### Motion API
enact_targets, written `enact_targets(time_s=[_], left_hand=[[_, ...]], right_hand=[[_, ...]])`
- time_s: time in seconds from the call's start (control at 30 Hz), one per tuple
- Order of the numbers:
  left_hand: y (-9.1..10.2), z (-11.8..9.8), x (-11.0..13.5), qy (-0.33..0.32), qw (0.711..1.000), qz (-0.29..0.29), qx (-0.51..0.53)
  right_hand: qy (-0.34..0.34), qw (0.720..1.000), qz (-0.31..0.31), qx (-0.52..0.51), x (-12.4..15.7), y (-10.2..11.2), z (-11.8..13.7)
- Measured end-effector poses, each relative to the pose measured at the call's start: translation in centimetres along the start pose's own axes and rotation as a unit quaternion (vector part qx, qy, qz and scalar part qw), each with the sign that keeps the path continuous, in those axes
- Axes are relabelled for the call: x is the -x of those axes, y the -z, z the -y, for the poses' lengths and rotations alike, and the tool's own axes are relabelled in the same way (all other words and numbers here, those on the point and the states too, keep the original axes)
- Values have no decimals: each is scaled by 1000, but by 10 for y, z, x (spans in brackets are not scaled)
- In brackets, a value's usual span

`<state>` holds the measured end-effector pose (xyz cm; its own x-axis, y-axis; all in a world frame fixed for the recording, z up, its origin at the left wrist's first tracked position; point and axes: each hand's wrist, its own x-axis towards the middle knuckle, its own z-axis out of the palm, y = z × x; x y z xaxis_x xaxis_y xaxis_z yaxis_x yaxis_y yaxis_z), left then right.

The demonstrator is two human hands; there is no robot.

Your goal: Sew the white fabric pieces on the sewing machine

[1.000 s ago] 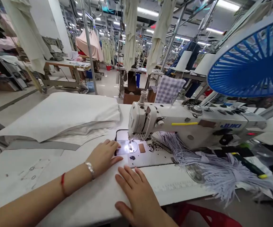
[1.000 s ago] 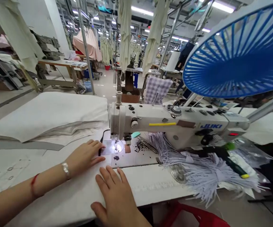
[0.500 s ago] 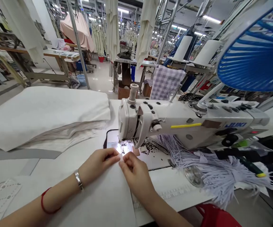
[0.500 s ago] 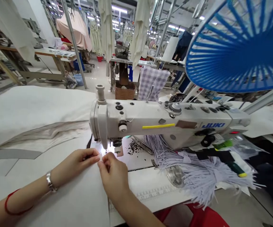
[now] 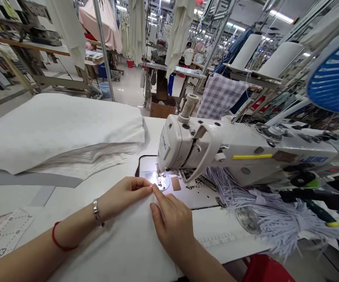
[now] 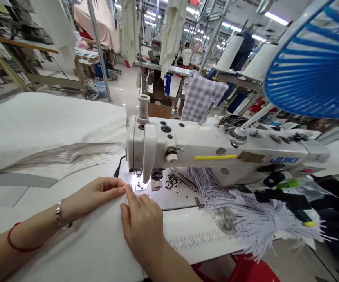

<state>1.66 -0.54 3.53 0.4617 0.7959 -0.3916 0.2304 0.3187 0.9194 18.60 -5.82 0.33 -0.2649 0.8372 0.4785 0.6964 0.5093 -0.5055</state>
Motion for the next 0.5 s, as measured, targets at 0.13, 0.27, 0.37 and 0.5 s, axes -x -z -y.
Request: enact_targets(time_s=[0.13, 0.27, 0.37, 0.5], left_hand=[[2, 2, -2, -6, 1000, -5, -19], [0, 1, -3, -30, 998, -19, -52], [-2, 0, -2, -50, 993, -53, -88], [-1, 1, -2, -69, 988, -70, -119]], right_hand=[[-128, 974, 18, -184, -7, 5, -3], [-252, 901, 93, -340, -17, 4, -5], [-264, 892, 95, -355, -18, 1, -3], [-266, 901, 63, -336, -14, 1, 2]])
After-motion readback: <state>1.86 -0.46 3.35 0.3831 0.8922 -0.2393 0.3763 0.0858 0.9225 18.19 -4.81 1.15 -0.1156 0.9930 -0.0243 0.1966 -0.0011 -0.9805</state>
